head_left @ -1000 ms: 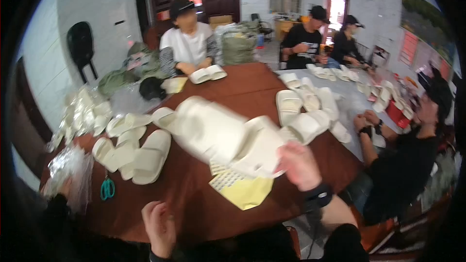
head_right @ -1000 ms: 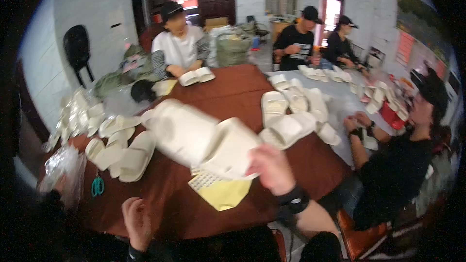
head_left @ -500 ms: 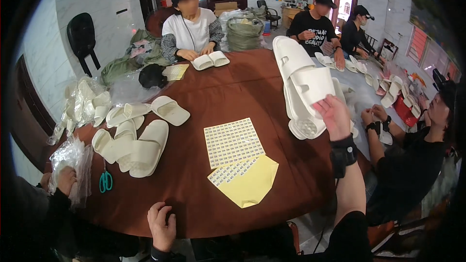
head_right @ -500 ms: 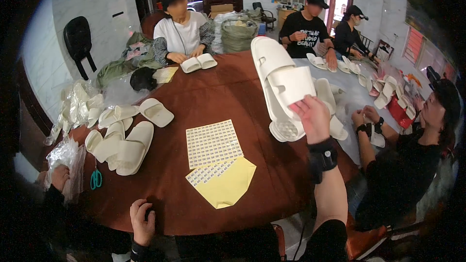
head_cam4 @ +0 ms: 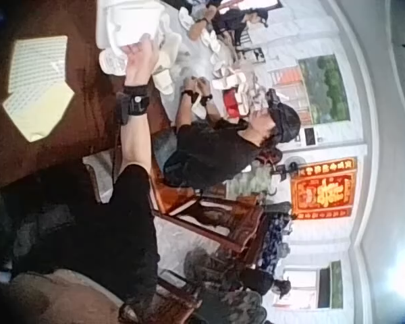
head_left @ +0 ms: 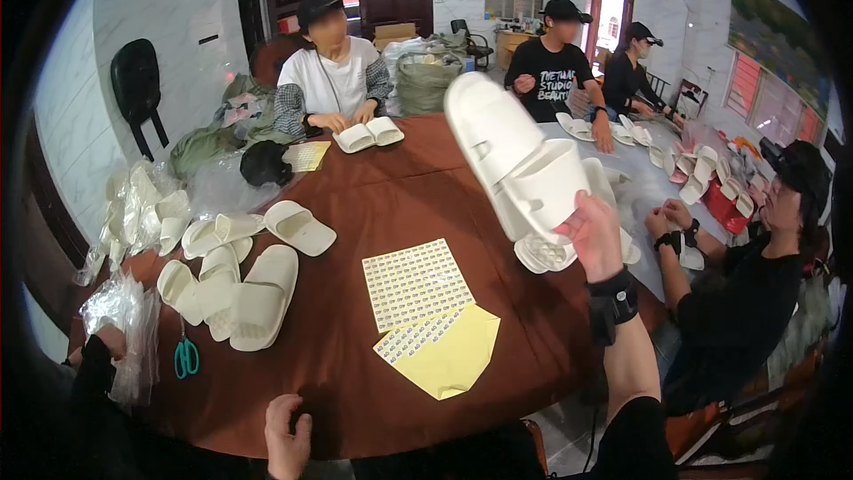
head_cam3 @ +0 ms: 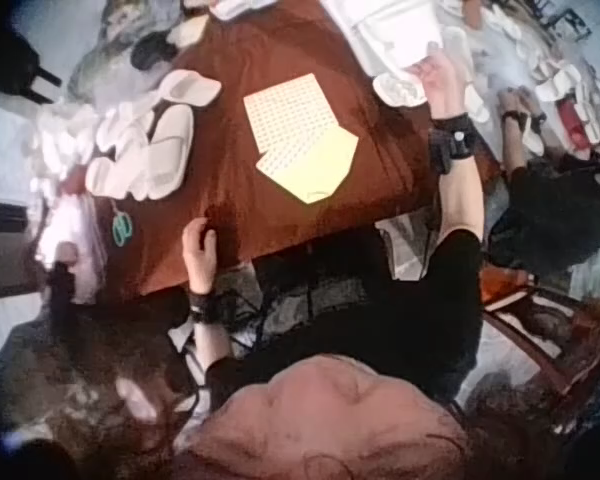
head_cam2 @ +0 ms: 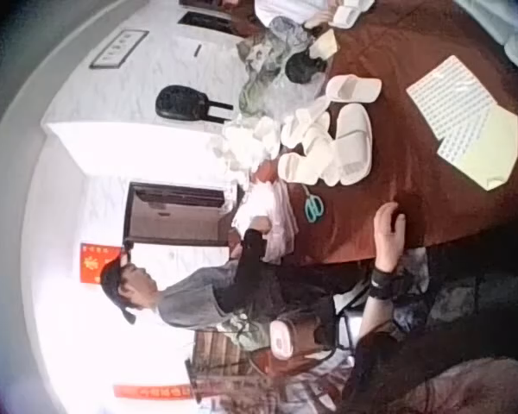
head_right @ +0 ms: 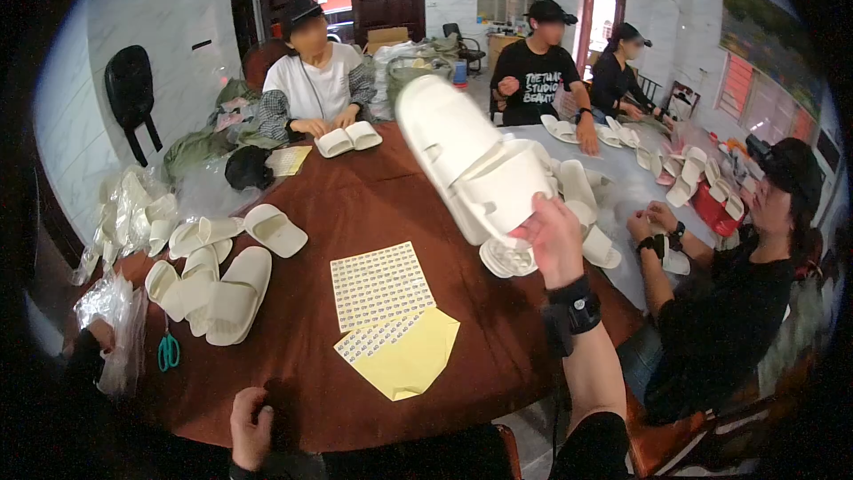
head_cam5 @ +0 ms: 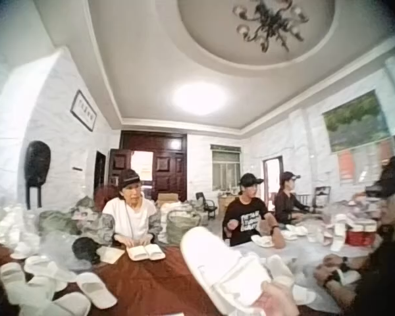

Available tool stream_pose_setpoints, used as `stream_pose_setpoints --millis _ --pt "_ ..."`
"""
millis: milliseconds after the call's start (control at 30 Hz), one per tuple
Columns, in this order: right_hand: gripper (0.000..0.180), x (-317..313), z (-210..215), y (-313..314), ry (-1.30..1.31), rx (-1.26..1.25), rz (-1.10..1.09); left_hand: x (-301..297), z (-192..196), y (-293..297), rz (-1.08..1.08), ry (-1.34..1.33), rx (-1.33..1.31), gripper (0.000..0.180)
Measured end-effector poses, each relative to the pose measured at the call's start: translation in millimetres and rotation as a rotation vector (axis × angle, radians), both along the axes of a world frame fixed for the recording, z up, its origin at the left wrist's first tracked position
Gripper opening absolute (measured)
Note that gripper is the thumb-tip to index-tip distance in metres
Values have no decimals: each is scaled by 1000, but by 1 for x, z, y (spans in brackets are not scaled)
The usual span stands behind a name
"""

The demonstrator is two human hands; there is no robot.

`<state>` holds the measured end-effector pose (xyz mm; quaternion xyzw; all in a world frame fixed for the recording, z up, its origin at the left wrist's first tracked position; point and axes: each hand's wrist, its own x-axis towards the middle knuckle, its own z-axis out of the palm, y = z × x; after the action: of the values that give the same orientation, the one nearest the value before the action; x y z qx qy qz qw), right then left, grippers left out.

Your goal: Applying size stickers to the insoles of white slippers and then packaging them into plastic bags.

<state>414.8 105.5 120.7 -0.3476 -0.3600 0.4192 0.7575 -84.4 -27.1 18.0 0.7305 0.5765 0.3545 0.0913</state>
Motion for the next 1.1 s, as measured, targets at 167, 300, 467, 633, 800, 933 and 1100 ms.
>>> stream_pose_setpoints --millis 167,300,467,633,800,933,1100 --pt "16 -38 -3 -19 -36 -47 247 5 46 20 -134 -453 -129 39" --pt "19 -82 -21 -32 -48 -134 484 20 83 39 -181 -610 24 59" --pt "24 -118 -34 -66 -167 -192 691 38 93 55 -225 -835 44 69" --pt "24 -123 -38 -84 -175 -210 772 47 86 44 -208 -797 85 72" --pt "23 -125 -32 -95 -109 -235 758 57 76 35 -178 -816 37 82" --pt "18 -116 -42 -91 -106 -303 637 61 68 38 -266 -762 12 90" --pt "19 -74 -38 -96 -195 -247 330 44 61 23 -314 -744 -16 72"
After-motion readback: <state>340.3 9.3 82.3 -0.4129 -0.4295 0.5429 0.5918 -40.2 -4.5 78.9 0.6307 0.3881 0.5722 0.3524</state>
